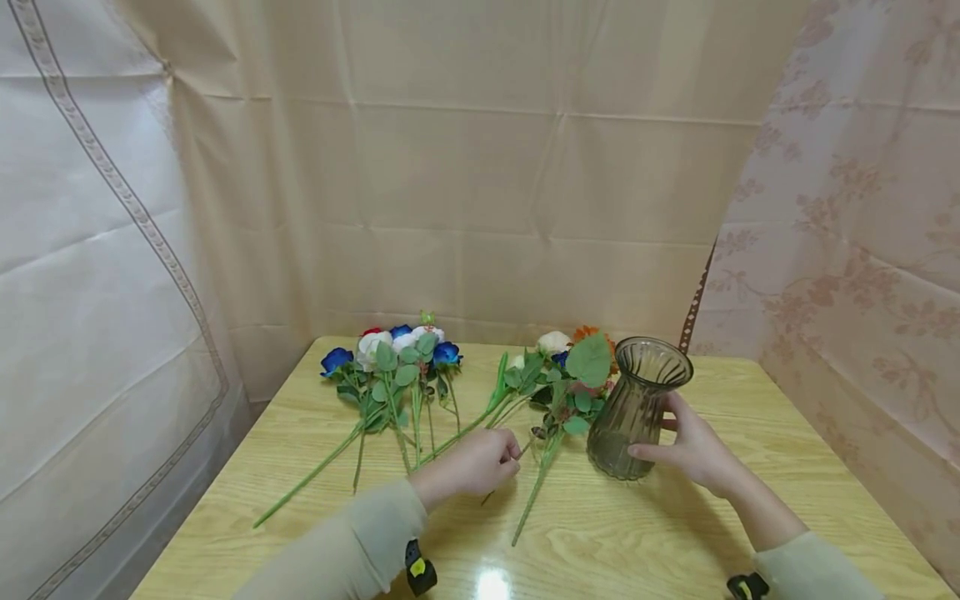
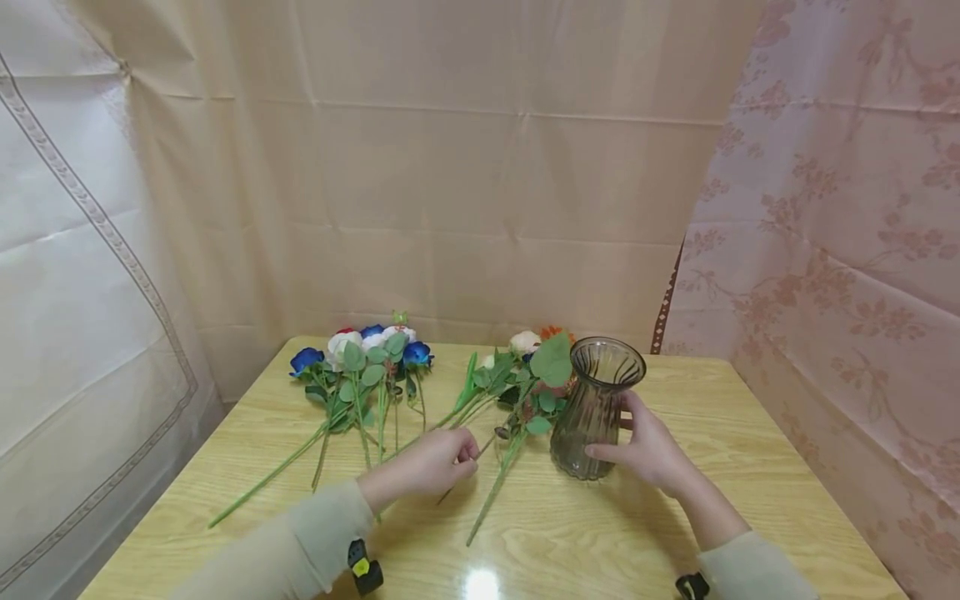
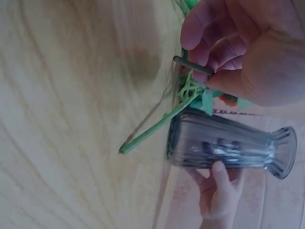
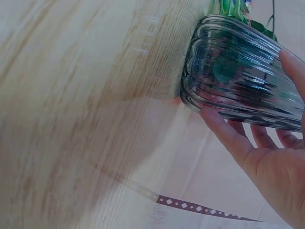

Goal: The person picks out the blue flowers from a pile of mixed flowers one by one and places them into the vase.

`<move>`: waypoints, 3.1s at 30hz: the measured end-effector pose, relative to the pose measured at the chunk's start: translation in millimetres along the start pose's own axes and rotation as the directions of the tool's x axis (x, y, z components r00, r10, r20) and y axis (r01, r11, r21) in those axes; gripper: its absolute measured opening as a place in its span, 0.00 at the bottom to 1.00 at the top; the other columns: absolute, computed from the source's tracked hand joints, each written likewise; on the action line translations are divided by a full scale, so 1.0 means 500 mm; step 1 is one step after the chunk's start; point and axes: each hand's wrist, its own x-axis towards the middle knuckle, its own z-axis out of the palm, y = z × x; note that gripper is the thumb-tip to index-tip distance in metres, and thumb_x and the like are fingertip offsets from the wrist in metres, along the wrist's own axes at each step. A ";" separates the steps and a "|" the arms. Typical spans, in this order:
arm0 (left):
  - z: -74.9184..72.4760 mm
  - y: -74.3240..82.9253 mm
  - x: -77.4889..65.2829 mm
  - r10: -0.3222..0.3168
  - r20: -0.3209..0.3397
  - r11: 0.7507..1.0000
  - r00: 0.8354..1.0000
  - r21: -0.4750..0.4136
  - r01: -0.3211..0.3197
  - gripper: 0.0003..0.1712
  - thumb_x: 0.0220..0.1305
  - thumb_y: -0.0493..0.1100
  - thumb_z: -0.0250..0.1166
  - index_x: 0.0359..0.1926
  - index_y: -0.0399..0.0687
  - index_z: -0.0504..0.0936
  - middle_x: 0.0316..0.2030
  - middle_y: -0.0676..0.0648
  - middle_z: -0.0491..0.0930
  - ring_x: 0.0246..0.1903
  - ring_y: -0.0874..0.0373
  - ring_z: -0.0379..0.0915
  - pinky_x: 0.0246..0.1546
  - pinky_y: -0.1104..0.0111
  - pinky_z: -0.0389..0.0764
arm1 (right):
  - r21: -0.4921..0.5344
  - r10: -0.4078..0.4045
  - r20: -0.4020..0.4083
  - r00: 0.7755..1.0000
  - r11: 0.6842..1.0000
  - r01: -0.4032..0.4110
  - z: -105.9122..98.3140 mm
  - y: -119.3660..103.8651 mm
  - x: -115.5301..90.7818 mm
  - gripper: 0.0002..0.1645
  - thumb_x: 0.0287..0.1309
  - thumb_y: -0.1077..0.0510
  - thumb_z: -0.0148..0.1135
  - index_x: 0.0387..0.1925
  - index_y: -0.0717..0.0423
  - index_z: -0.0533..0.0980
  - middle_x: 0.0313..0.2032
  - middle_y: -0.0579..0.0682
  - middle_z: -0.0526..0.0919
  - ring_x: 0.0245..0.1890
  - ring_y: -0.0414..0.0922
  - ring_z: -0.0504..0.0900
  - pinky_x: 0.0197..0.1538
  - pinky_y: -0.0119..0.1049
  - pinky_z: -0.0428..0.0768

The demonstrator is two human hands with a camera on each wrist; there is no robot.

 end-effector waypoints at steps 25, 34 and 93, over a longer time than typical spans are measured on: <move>0.030 -0.003 0.003 0.066 0.091 0.983 0.994 0.165 -0.080 0.11 0.60 0.51 0.65 0.40 0.52 0.80 0.27 0.61 0.75 0.27 0.69 0.70 0.32 0.72 0.74 | -0.008 0.010 0.008 1.000 1.000 -0.010 -0.001 -0.001 -0.001 0.64 0.44 0.40 0.73 0.70 0.59 0.45 0.63 0.61 0.59 0.60 0.66 0.63 0.51 0.61 0.70; -0.012 -0.003 -0.004 0.010 0.050 0.997 0.999 0.076 -0.013 0.14 0.62 0.55 0.63 0.40 0.52 0.79 0.27 0.61 0.74 0.25 0.67 0.70 0.28 0.70 0.73 | -0.016 0.018 0.008 1.000 1.000 -0.018 -0.001 0.000 -0.003 0.68 0.43 0.41 0.74 0.72 0.59 0.40 0.66 0.66 0.55 0.61 0.68 0.61 0.51 0.60 0.72; -0.093 -0.039 0.050 -0.063 -0.315 0.970 0.947 0.203 0.132 0.48 0.51 0.69 0.65 0.69 0.57 0.60 0.65 0.49 0.62 0.65 0.48 0.55 0.60 0.47 0.60 | -0.014 -0.022 0.000 1.000 1.000 0.022 0.007 0.004 -0.001 0.59 0.43 0.42 0.74 0.68 0.57 0.50 0.61 0.59 0.63 0.58 0.66 0.65 0.50 0.61 0.71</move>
